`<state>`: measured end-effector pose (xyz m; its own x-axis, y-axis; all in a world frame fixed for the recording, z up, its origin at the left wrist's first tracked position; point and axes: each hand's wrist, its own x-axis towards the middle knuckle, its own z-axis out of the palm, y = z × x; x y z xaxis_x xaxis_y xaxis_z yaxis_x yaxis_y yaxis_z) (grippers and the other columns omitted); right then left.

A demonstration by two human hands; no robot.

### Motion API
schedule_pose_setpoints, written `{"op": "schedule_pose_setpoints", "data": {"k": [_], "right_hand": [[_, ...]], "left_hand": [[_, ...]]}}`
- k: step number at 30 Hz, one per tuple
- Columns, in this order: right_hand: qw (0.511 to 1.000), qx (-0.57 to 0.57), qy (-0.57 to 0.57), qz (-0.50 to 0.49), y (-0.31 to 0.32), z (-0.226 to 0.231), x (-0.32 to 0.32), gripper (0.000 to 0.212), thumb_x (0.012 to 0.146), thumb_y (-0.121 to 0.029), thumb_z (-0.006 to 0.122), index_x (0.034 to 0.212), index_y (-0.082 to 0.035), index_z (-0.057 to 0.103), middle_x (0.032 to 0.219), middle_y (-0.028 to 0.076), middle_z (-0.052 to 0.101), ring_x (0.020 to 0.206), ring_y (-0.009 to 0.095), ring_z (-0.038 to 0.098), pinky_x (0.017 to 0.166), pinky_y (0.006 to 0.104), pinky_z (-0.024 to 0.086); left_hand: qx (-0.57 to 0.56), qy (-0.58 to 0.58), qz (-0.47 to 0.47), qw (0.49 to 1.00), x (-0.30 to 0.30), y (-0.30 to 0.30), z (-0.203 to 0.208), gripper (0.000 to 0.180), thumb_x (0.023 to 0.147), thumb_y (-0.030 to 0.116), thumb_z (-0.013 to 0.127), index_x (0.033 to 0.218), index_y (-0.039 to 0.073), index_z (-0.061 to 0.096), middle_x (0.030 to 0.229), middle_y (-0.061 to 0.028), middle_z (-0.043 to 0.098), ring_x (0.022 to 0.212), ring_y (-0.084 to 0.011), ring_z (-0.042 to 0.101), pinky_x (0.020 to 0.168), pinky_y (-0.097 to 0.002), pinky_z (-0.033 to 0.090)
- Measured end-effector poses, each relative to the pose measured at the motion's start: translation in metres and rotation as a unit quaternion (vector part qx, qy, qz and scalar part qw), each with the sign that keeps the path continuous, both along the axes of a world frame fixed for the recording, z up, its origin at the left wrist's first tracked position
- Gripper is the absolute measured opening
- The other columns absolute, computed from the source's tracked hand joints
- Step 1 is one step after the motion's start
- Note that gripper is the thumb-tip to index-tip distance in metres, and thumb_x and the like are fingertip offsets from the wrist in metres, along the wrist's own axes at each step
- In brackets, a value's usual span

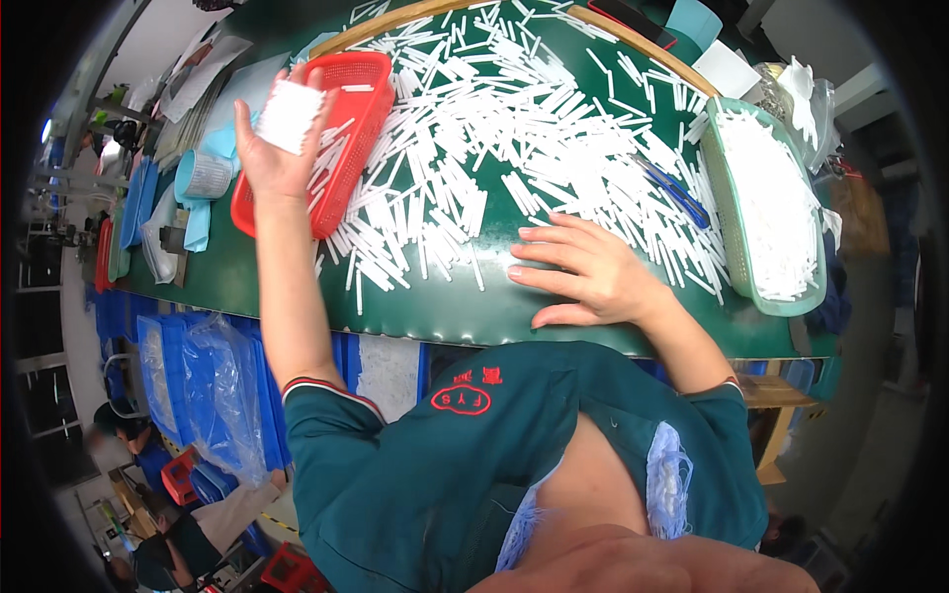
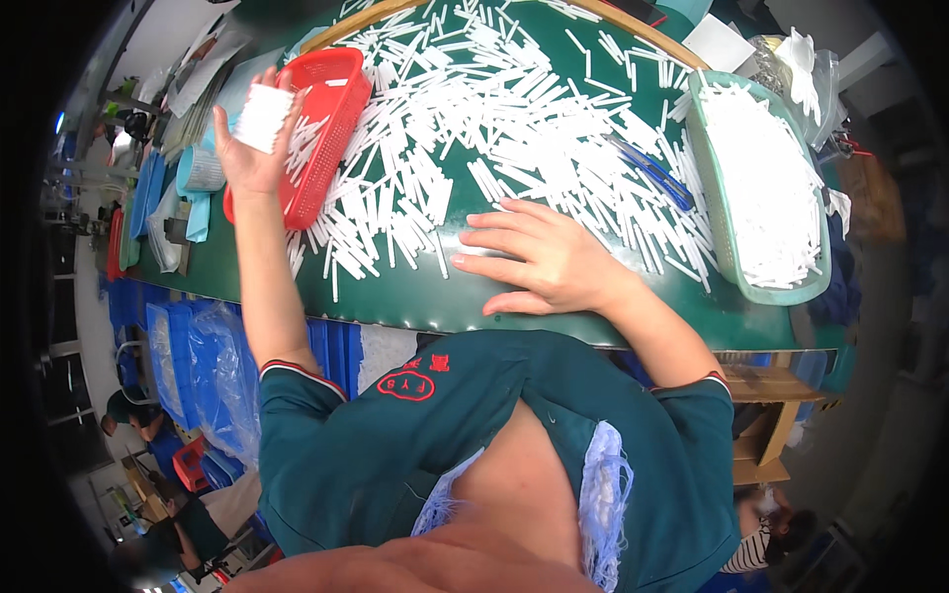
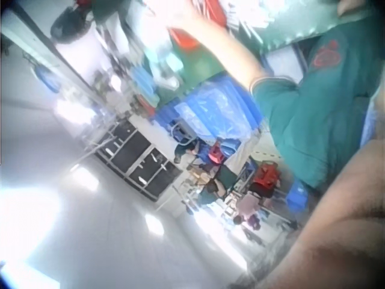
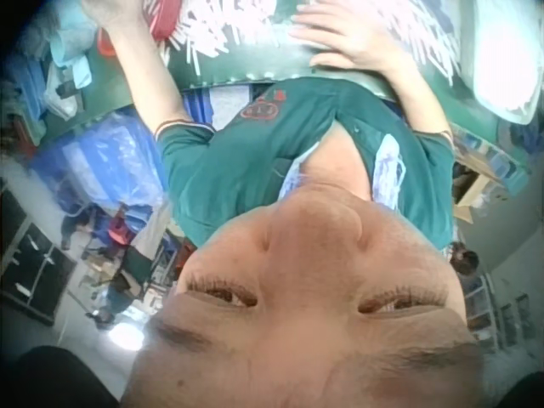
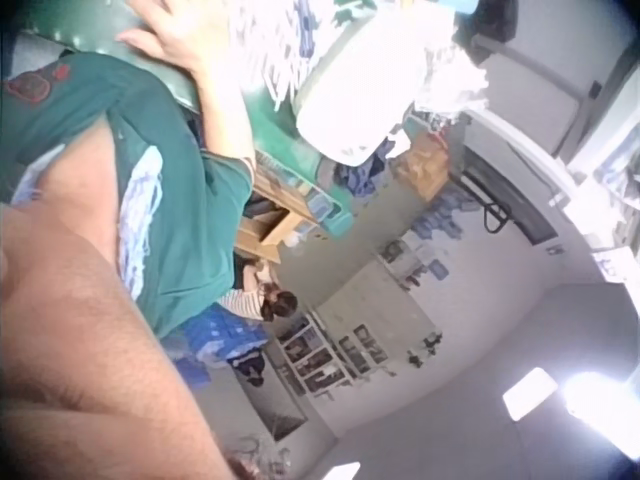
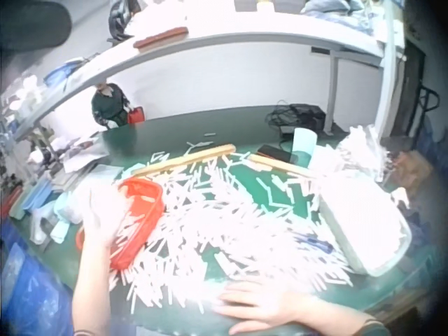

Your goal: The person sorts and aligns small white plastic components on a table by hand.

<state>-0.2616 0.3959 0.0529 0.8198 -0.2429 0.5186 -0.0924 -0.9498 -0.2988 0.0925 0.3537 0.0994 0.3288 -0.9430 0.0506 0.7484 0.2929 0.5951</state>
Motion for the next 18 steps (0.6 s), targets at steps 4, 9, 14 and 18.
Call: {"op": "schedule_pose_setpoints", "data": {"k": [4, 9, 14, 18], "right_hand": [[1.000, -0.006, -0.013, 0.008, 0.001, -0.001, 0.001, 0.048, 0.074, -0.041, 0.065, 0.114, -0.016, 0.058, 0.110, 0.004, 0.059, 0.106, 0.021, 0.055, 0.092, 0.0403, 0.043], [0.999, -0.006, -0.036, 0.013, 0.001, -0.004, 0.003, 0.045, 0.074, -0.040, 0.066, 0.110, -0.014, 0.061, 0.107, 0.005, 0.060, 0.104, 0.022, 0.056, 0.092, 0.0402, 0.043], [0.998, -0.001, -0.049, 0.032, 0.005, -0.013, 0.005, 0.044, 0.077, -0.035, 0.063, 0.116, -0.016, 0.057, 0.103, 0.007, 0.059, 0.100, 0.021, 0.056, 0.092, 0.0394, 0.043], [0.998, 0.002, -0.057, 0.026, 0.003, -0.020, 0.005, 0.040, 0.080, -0.031, 0.061, 0.117, -0.016, 0.057, 0.098, 0.005, 0.059, 0.094, 0.019, 0.057, 0.089, 0.0378, 0.045]], "left_hand": [[0.212, -0.287, 0.061, 0.932, 0.062, -0.005, -0.005, 0.059, 0.085, 0.041, 0.057, 0.126, 0.001, 0.041, 0.117, -0.0138, 0.056, 0.110, -0.0217, 0.051, 0.090, -0.0335, 0.043], [0.206, -0.568, 0.054, 0.795, 0.054, -0.029, 0.014, 0.054, 0.087, 0.039, 0.056, 0.123, 0.000, 0.048, 0.115, -0.0123, 0.057, 0.102, -0.0184, 0.055, 0.086, -0.0278, 0.043], [-0.044, -0.817, -0.044, 0.574, -0.041, -0.094, 0.025, 0.037, 0.087, 0.023, 0.056, 0.122, 0.011, 0.053, 0.121, -0.0116, 0.055, 0.110, -0.0221, 0.052, 0.091, -0.0299, 0.042], [-0.103, -0.977, -0.093, 0.160, -0.124, -0.154, -0.018, 0.059, 0.079, 0.010, 0.060, 0.132, 0.026, 0.041, 0.133, -0.0101, 0.043, 0.123, -0.0246, 0.041, 0.102, -0.0439, 0.031]]}}
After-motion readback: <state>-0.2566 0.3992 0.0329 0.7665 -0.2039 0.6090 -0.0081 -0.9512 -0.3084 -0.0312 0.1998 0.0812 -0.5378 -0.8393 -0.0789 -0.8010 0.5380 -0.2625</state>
